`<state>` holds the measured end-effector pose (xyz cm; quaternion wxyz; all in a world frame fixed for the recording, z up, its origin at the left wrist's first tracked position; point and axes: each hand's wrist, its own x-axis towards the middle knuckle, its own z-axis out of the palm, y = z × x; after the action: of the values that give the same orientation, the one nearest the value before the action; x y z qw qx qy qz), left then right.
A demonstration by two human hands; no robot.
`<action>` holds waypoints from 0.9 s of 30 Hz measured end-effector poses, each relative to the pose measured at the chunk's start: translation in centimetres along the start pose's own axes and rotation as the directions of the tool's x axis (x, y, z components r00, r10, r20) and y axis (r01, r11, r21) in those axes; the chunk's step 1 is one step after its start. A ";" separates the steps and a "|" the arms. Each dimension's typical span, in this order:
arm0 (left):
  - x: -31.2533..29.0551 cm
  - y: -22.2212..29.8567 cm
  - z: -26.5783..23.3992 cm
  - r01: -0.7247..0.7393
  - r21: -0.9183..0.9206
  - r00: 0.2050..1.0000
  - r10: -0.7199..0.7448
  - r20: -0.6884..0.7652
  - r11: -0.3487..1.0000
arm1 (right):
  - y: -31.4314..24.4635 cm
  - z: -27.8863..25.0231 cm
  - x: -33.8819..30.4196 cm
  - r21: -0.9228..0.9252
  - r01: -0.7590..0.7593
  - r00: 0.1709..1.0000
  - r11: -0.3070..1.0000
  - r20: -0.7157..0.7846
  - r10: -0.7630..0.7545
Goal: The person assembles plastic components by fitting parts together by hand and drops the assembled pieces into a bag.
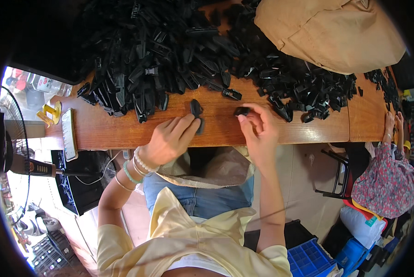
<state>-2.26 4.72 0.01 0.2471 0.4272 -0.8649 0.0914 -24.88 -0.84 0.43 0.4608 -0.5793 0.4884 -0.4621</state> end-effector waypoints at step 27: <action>0.1 -0.7 0.7 0.298 -0.616 0.926 -0.377 0.002 0.729 | -0.3 0.7 0.3 -0.233 0.280 0.879 0.931 0.453 -0.151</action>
<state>-1.95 3.99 -0.57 0.4361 0.4687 -0.7388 -0.2105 -24.12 -1.08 0.66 0.4111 -0.7790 0.3698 -0.2957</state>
